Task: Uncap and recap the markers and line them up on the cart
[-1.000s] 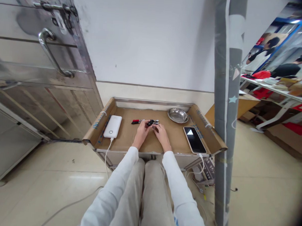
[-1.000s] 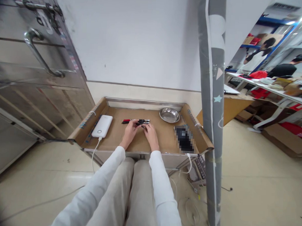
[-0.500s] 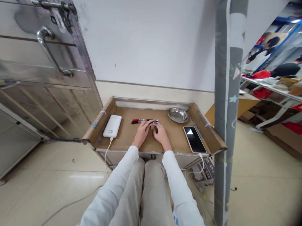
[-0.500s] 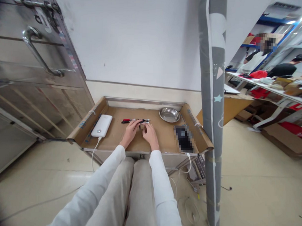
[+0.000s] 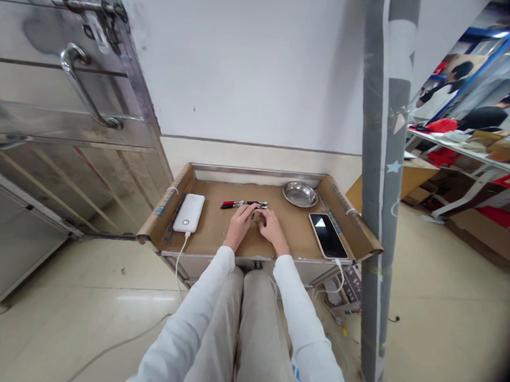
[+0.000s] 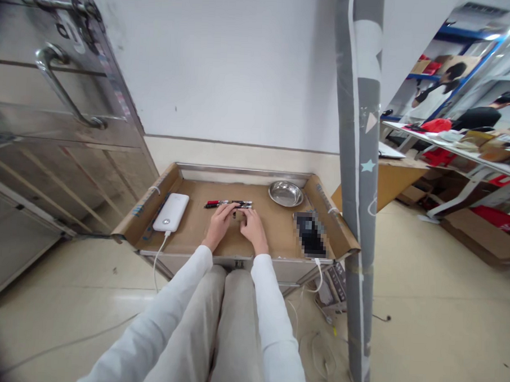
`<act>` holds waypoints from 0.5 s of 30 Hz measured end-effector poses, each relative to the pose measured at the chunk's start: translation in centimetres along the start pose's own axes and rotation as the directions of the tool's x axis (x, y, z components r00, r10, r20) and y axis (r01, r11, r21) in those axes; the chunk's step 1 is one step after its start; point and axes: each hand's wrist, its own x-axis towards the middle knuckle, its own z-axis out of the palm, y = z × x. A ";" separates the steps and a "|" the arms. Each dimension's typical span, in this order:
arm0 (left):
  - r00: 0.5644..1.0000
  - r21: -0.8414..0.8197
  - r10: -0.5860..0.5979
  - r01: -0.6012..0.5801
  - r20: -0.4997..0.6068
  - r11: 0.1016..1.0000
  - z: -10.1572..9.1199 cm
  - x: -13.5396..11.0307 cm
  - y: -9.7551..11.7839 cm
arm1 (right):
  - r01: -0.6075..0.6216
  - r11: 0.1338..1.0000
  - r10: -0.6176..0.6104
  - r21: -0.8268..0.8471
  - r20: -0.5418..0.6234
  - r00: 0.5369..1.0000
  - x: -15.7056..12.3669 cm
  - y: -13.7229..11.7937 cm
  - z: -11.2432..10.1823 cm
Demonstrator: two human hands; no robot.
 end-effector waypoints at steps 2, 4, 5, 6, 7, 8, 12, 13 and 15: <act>0.999 -0.007 0.005 -0.005 0.035 1.000 0.0 -0.1 0.1 | -0.002 1.000 0.002 0.002 -0.008 1.000 0.0 -0.1 -0.1; 1.000 -0.004 -0.011 0.011 0.009 1.000 -0.1 -0.1 0.2 | 0.010 1.000 -0.010 0.013 -0.003 1.000 0.0 -0.2 -0.1; 0.999 -0.001 -0.029 0.029 -0.014 1.000 -0.2 -0.1 0.2 | 0.015 1.000 -0.015 0.019 0.001 1.000 0.0 -0.3 -0.2; 0.999 0.000 -0.044 0.044 -0.024 0.999 -0.2 -0.1 0.2 | 0.018 1.000 -0.018 0.025 0.004 1.000 0.0 -0.3 -0.2; 0.998 0.000 -0.055 0.055 -0.019 0.998 -0.2 -0.1 0.2 | 0.016 0.999 -0.017 0.028 0.005 1.000 0.0 -0.3 -0.3; 0.998 0.001 -0.059 0.059 -0.009 0.998 -0.2 0.0 0.2 | 0.012 0.999 -0.012 0.030 0.003 1.000 0.0 -0.3 -0.3; 0.997 0.018 -0.075 0.074 0.014 0.997 0.0 0.2 0.2 | 0.002 0.999 -0.002 0.034 -0.001 1.000 0.0 -0.4 -0.4; 0.996 0.020 -0.084 0.083 0.027 0.996 0.1 0.2 0.2 | 0.004 0.999 -0.004 0.034 -0.003 1.000 0.0 -0.4 -0.4; 0.994 0.017 -0.098 0.097 0.044 0.995 0.2 0.2 0.2 | 0.016 0.999 -0.016 0.038 -0.005 1.000 0.1 -0.4 -0.3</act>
